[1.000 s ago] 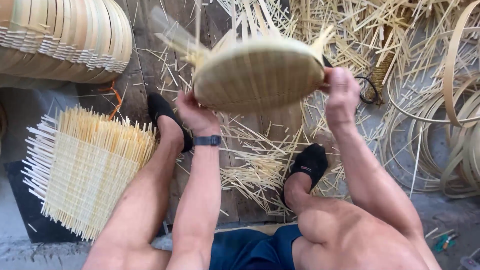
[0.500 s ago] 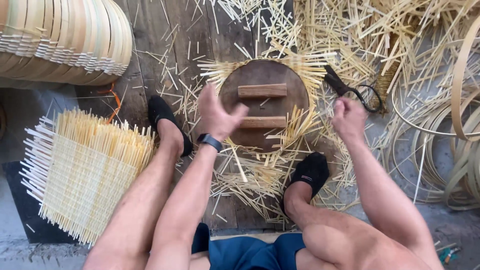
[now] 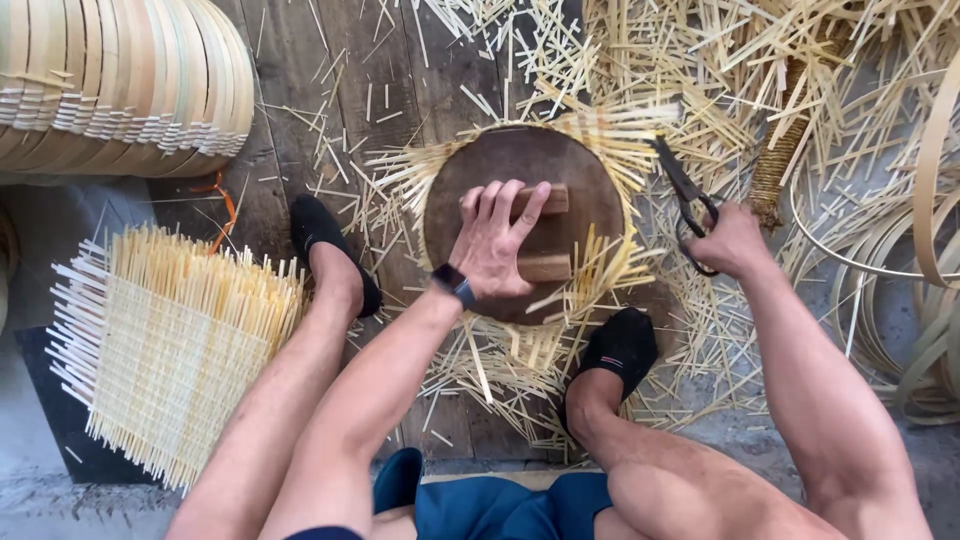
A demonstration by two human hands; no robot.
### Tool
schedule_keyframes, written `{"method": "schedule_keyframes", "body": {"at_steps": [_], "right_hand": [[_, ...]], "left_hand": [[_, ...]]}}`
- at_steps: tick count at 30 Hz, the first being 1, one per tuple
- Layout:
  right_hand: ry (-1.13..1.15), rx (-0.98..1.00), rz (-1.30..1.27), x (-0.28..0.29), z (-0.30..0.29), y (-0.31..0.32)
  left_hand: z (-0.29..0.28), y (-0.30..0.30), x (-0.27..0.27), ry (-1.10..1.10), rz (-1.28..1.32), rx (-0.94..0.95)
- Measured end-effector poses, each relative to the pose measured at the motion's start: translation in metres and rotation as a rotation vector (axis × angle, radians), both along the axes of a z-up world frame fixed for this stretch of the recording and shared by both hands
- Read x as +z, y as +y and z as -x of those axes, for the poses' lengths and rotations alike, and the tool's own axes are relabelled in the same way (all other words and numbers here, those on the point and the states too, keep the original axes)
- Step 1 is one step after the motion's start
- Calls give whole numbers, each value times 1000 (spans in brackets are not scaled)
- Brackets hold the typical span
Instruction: Weaving a circular bamboo mat and trimming the excess edges with scissors.
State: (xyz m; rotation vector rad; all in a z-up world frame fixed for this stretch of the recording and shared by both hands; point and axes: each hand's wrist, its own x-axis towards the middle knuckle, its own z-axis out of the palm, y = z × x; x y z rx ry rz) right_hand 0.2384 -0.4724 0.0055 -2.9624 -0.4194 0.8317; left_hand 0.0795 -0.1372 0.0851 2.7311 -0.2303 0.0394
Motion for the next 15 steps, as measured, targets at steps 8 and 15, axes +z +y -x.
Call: {"method": "schedule_keyframes", "body": {"at_steps": [8,15], "right_hand": [[282,-612,-917,72,46,8],[432,-972,-1802,81,114,93]], "left_hand": [[0,24,-54,-240,-452,-414],[-9,-34,-23,696,168,693]]}}
